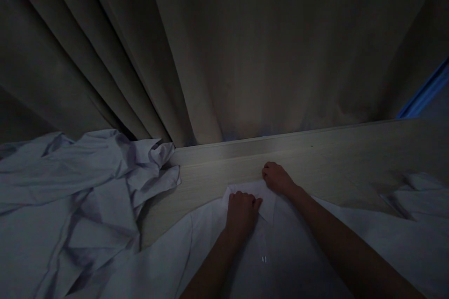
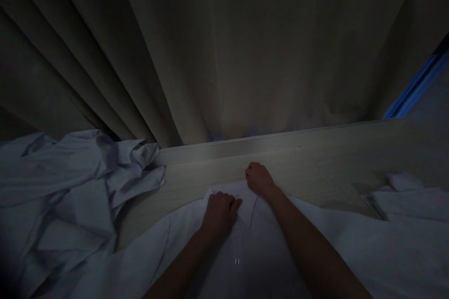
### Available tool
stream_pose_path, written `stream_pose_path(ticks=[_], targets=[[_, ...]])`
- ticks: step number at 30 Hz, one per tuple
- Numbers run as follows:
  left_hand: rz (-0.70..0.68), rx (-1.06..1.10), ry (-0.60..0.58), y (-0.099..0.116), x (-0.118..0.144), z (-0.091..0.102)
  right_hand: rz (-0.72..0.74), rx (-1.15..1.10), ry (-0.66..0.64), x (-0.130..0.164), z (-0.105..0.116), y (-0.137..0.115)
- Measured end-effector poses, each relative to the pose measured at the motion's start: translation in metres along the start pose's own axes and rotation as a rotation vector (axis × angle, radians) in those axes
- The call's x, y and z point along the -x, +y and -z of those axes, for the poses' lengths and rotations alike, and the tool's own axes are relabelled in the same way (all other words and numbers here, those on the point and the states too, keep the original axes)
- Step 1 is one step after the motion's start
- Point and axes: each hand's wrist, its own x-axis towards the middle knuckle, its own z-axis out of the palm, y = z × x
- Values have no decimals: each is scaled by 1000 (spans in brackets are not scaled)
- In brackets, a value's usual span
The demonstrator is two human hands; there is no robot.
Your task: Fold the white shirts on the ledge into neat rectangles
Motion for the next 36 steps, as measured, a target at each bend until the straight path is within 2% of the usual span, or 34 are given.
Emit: stream_pose_path(ticks=[6,9,12,15,17,19,24,28,36], targets=[[52,-92,47,11,-1,-1,-18,72,16,3,-8,-5],[95,-112,81,10,1,6,-38,53,47,3,-4,-8],[106,-29,82,-17,2,21,-78,6,108,3,5,-18],[112,41,36,-64,-1,37,-136,-74,155,10,9,-40],[67,85,-28,-90,-5,41,-155,-138,134,18,6,-59],[15,119,-80,-105,-9,39,-154,-184,94,28,0,-77],[-68,166,-119,-103,-20,29,-130,-168,72,47,-9,-100],[-103,175,-136,-100,-27,31,-117,-119,69,53,-7,-101],[-101,107,-210,-110,-32,32,-39,-188,140,58,-8,-100]])
